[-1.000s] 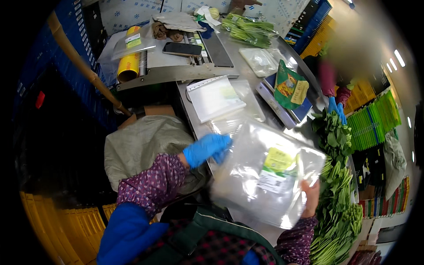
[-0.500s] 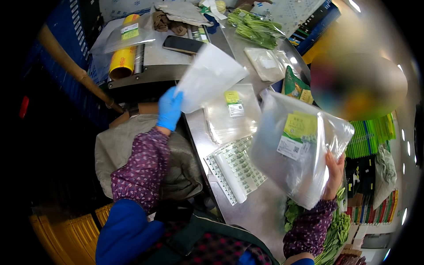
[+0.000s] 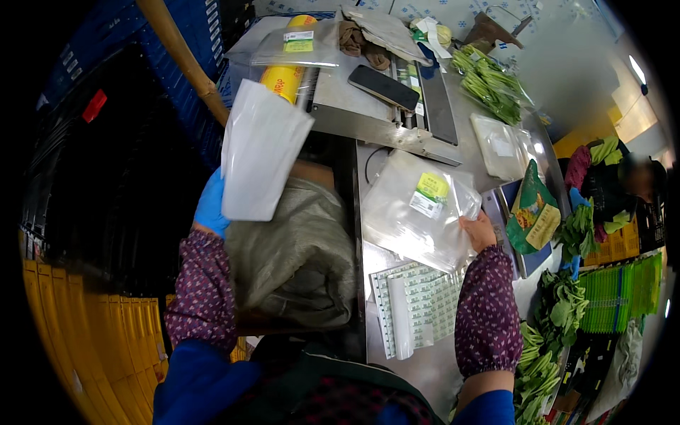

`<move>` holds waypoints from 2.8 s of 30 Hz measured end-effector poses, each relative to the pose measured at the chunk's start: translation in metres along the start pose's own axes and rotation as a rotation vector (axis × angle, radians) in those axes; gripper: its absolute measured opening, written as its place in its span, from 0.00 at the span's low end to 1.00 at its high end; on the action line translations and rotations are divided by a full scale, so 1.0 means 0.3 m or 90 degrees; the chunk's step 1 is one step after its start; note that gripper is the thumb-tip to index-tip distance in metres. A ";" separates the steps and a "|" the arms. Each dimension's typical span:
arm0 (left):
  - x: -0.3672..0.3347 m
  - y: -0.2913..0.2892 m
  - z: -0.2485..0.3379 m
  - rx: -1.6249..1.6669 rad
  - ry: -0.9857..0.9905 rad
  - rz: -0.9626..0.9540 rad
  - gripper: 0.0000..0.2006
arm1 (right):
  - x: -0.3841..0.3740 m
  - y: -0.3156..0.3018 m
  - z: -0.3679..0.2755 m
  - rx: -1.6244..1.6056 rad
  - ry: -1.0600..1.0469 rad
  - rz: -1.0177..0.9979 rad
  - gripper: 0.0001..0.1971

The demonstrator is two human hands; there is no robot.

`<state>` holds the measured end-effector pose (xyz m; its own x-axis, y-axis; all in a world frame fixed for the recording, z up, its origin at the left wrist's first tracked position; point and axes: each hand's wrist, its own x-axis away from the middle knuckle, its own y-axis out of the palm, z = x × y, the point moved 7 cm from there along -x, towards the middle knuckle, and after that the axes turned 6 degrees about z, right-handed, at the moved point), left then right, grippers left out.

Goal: The person applies stickers to plastic bags and then places bunches of leafy green vegetables into the bags on a stainless steel table.

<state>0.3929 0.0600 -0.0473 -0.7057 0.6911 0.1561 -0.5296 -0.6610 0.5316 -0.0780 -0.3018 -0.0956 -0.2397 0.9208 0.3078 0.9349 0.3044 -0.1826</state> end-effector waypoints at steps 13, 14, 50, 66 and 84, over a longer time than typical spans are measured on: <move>0.663 -0.415 -0.127 -0.731 -0.446 -0.285 0.15 | 0.145 0.219 -0.346 0.635 -0.690 0.150 0.15; 0.741 -0.474 -0.183 -0.843 -0.450 -0.373 0.16 | 0.189 0.280 -0.353 0.594 -0.686 0.084 0.15; 0.546 -0.192 0.146 -1.012 0.489 0.218 0.51 | 0.734 1.207 -0.510 -0.004 -0.323 -0.483 0.15; 0.153 -0.101 0.463 -0.608 0.380 -0.063 0.09 | 0.988 1.437 0.053 0.474 -0.335 -0.735 0.30; 0.231 -0.105 0.464 -0.650 0.490 -0.119 0.15 | 0.429 1.155 -0.315 1.140 -0.594 -0.163 0.31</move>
<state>0.4262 0.1693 0.0627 -0.4899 0.6769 -0.5494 -0.5261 -0.7320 -0.4328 0.2398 -0.1010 -0.0311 -0.8779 0.4681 0.1009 -0.2487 -0.2657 -0.9314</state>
